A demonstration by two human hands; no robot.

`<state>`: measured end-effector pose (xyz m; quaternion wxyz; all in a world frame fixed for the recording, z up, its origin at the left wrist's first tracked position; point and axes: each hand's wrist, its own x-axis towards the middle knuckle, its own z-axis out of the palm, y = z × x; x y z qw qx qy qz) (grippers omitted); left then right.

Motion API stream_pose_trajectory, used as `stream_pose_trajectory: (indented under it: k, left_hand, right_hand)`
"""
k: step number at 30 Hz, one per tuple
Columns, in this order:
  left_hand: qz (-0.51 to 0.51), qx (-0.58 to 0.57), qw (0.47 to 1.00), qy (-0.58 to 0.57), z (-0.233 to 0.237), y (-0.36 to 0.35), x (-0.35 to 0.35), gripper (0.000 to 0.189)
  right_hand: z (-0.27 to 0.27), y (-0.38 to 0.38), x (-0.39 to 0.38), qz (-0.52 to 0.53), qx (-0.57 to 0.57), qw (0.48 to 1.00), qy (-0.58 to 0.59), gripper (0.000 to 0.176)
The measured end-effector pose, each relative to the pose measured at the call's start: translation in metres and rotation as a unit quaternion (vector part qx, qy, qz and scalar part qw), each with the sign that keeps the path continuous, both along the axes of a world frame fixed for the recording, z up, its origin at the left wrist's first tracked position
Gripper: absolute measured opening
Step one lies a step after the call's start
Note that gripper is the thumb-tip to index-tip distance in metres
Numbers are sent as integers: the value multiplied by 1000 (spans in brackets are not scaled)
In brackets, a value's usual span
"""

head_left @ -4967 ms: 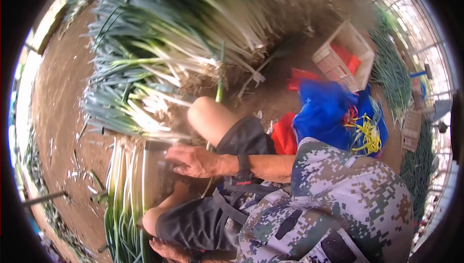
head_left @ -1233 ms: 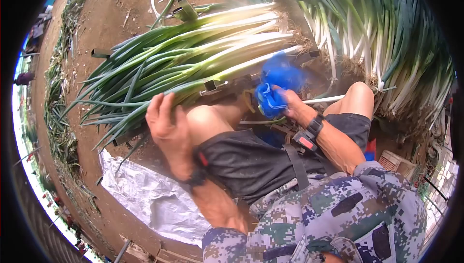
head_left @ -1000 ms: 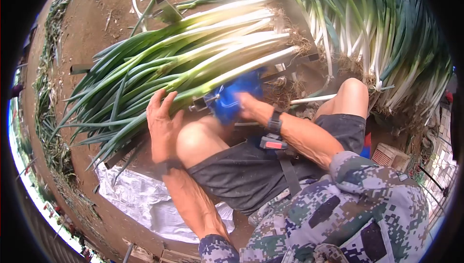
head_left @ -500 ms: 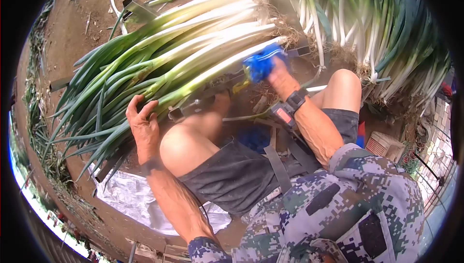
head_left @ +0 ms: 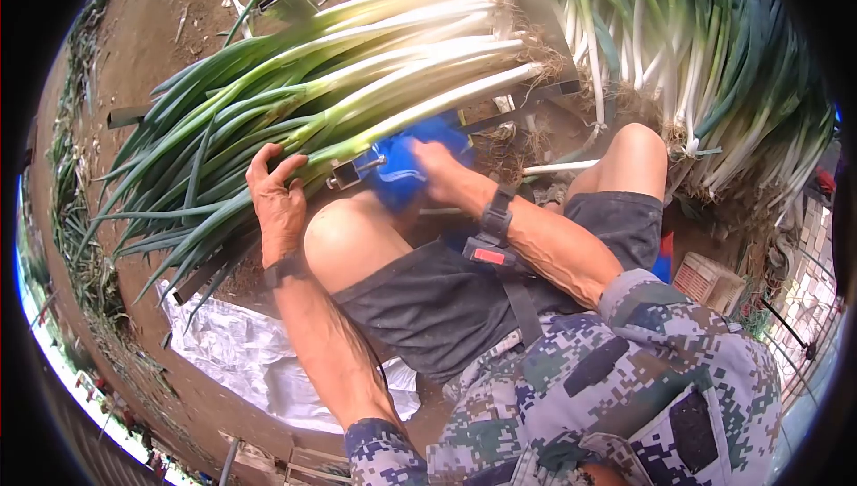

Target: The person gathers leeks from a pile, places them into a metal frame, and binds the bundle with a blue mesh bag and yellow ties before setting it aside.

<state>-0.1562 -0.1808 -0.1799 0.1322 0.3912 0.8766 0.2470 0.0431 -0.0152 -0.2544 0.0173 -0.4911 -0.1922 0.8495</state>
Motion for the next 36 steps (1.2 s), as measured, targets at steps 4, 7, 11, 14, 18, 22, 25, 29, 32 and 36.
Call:
stream_pose_trajectory:
  k: [4,7,11,14,18,22,25,29,32,36]
  left_hand:
    - [-1,-6,1000,-1,-1,0,-1,42]
    - [8,11,1000,-4,-3,0,0,43]
    - [3,29,1000,9,-9,-2,-1,45]
    - [-3,20,1000,20,-10,-4,-1,45]
    - [-7,25,999,44,-9,-5,3,44]
    - [-4,41,997,67,-16,-3,7,40]
    - [7,52,996,73,-23,-2,7,38]
    - [2,45,996,70,-25,-2,4,39]
    - [5,38,997,68,-26,-3,4,41]
    - [7,35,997,74,-26,-2,8,41]
  right_hand:
    - [12,23,-14,-126,-85,987,45,23]
    - [7,72,13,-195,-122,967,112,29]
    - [-4,135,74,-291,-25,938,187,25]
    - [16,112,107,-258,121,954,97,19]
    - [19,46,132,1,412,907,-89,25]
    - [-14,24,169,131,448,869,-161,35]
    - [-22,41,183,238,417,845,-236,43]
    - [-47,62,204,206,386,788,-434,43]
    - [-70,82,226,82,357,813,-453,47]
    - [-76,81,232,69,333,830,-443,60]
